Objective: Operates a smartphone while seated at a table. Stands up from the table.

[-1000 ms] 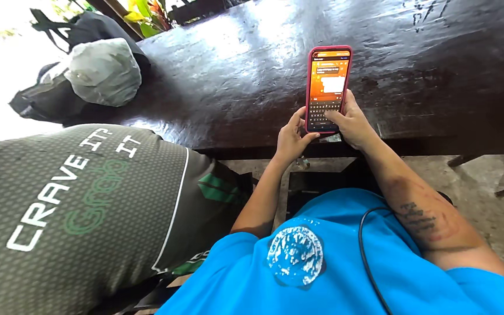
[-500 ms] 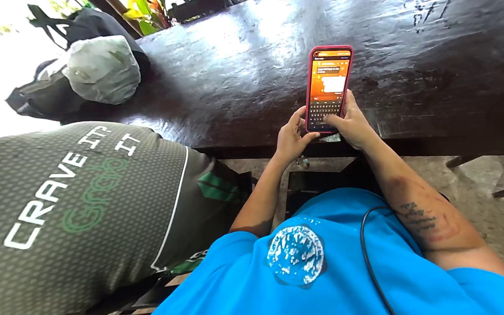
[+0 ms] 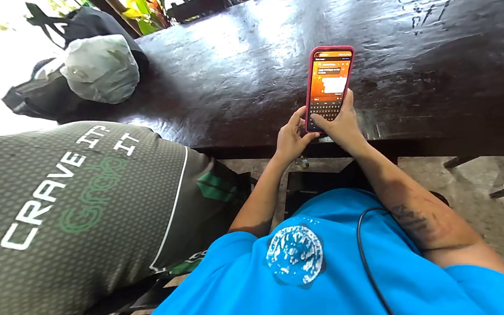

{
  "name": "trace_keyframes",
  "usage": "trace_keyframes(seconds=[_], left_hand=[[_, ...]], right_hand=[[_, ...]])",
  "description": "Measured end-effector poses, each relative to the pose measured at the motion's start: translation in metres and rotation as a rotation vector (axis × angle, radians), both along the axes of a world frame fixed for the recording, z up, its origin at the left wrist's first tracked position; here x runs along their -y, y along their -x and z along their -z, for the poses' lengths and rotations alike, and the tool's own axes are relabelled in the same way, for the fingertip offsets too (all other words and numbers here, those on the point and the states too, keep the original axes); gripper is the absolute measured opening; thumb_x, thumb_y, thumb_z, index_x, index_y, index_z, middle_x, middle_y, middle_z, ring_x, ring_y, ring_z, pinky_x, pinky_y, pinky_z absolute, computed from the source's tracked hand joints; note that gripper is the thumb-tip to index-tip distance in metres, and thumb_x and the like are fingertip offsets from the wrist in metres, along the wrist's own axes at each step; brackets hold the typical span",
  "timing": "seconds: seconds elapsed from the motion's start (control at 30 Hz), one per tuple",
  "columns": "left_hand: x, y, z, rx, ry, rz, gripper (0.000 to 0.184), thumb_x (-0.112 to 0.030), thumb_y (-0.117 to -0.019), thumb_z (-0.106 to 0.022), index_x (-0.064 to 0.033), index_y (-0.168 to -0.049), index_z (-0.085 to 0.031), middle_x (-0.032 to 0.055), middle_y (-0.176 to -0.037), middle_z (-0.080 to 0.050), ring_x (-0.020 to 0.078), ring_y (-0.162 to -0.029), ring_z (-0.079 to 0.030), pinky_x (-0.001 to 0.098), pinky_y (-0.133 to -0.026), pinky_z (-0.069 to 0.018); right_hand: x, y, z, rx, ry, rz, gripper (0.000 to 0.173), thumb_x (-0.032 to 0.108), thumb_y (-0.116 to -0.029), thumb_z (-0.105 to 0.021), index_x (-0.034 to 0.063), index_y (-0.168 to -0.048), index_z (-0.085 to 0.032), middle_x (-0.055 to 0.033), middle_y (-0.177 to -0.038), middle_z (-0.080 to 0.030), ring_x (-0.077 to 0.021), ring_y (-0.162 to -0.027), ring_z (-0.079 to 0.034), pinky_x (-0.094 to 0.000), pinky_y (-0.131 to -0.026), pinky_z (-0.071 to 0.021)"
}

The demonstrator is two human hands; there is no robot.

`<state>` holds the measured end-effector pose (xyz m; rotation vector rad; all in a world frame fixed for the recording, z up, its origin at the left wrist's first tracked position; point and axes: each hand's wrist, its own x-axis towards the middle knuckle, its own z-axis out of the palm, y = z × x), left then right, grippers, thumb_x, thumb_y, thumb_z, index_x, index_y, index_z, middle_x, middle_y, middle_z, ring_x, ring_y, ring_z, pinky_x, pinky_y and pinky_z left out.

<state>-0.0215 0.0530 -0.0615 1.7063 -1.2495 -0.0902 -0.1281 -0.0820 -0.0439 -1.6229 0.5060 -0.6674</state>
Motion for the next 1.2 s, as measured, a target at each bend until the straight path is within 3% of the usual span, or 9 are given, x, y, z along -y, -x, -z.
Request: trace_keyframes(seconds=[0.07, 0.13, 0.2, 0.27, 0.53, 0.77, 0.93, 1.07, 1.2], left_hand=[[0.0, -0.001, 0.0, -0.013, 0.003, 0.01, 0.071, -0.006, -0.0842, -0.081, 0.0033, -0.145, -0.046, 0.0113, -0.102, -0.071, 0.0111, -0.081, -0.065, 0.0271, -0.075, -0.0543], [0.0, -0.001, -0.002, -0.043, -0.021, 0.001, 0.072, -0.005, -0.0842, -0.081, 0.0021, -0.147, -0.045, 0.0108, -0.102, -0.071, 0.0105, -0.082, -0.066, 0.0263, -0.075, -0.0546], [0.0, 0.0, -0.005, -0.076, -0.043, -0.008, 0.073, -0.004, -0.0837, -0.081, 0.0017, -0.147, -0.045, 0.0095, -0.1, -0.07, 0.0089, -0.079, -0.064, 0.0253, -0.075, -0.054], [0.0, 0.0, -0.007, -0.116, -0.046, 0.001, 0.073, -0.002, -0.0835, -0.08, 0.0008, -0.147, -0.044, 0.0092, -0.102, -0.07, 0.0082, -0.081, -0.065, 0.0249, -0.077, -0.0545], [-0.001, -0.001, -0.006, -0.135, -0.039, 0.013, 0.074, -0.001, -0.0834, -0.08, 0.0004, -0.147, -0.043, 0.0087, -0.1, -0.07, 0.0085, -0.079, -0.065, 0.0247, -0.075, -0.0549], [-0.001, -0.001, -0.005, -0.134, -0.04, 0.011, 0.074, 0.0, -0.0833, -0.08, 0.0012, -0.148, -0.043, 0.0102, -0.102, -0.072, 0.0118, -0.084, -0.069, 0.0285, -0.079, -0.0575], [-0.001, -0.001, -0.004, -0.13, -0.053, -0.003, 0.074, -0.002, -0.0834, -0.081, 0.0002, -0.147, -0.044, 0.0096, -0.101, -0.071, 0.0117, -0.082, -0.068, 0.0285, -0.076, -0.0567], [-0.001, -0.002, -0.003, -0.113, -0.031, 0.007, 0.074, -0.002, -0.0834, -0.08, 0.0009, -0.147, -0.044, 0.009, -0.098, -0.07, 0.0105, -0.079, -0.066, 0.0269, -0.075, -0.0556], [0.0, -0.001, -0.001, -0.055, -0.007, 0.002, 0.072, -0.003, -0.0834, -0.08, 0.0026, -0.146, -0.045, 0.008, -0.096, -0.07, 0.0081, -0.075, -0.063, 0.0244, -0.071, -0.053]], right_hand=[[0.003, 0.003, 0.0, 0.035, -0.027, -0.058, 0.097, 0.019, -0.0829, -0.082, 0.0094, -0.157, -0.019, -0.017, -0.134, -0.059, -0.0197, -0.113, -0.066, -0.0395, -0.096, -0.0557], [0.012, 0.008, 0.004, 0.189, -0.14, -0.218, 0.086, 0.0, -0.0838, -0.066, 0.0086, -0.156, -0.02, -0.0127, -0.135, -0.059, -0.0151, -0.113, -0.067, -0.0338, -0.094, -0.0586], [0.02, 0.012, 0.007, 0.323, -0.284, -0.365, 0.081, -0.016, -0.083, -0.051, 0.0077, -0.155, -0.021, -0.0127, -0.134, -0.06, -0.018, -0.114, -0.068, -0.036, -0.095, -0.059], [0.024, 0.013, 0.007, 0.355, -0.327, -0.427, 0.08, -0.02, -0.0817, -0.045, 0.0078, -0.154, -0.022, -0.0126, -0.132, -0.061, -0.0187, -0.112, -0.068, -0.0363, -0.095, -0.0588], [0.024, 0.011, 0.009, 0.346, -0.268, -0.416, 0.075, -0.022, -0.0884, -0.047, 0.0058, -0.154, -0.024, -0.0137, -0.135, -0.06, -0.0197, -0.115, -0.067, -0.0356, -0.099, -0.0573], [0.022, 0.01, 0.007, 0.307, -0.347, -0.348, 0.052, -0.004, -0.1045, -0.037, 0.0086, -0.154, -0.028, -0.0112, -0.127, -0.064, -0.0179, -0.109, -0.069, -0.0361, -0.095, -0.0588], [0.022, 0.011, 0.007, 0.324, -0.261, -0.382, 0.07, -0.015, -0.0918, -0.05, 0.0051, -0.154, -0.023, -0.0132, -0.131, -0.063, -0.0179, -0.111, -0.069, -0.0338, -0.095, -0.0589], [0.02, 0.01, 0.008, 0.319, -0.238, -0.375, 0.078, -0.02, -0.0873, -0.051, 0.005, -0.155, -0.021, -0.014, -0.136, -0.059, -0.0186, -0.115, -0.067, -0.0336, -0.098, -0.058], [0.012, 0.008, 0.006, 0.205, -0.117, -0.229, 0.095, -0.001, -0.0815, -0.073, 0.0069, -0.158, -0.016, -0.0139, -0.136, -0.058, -0.0146, -0.114, -0.067, -0.0317, -0.095, -0.0585]])
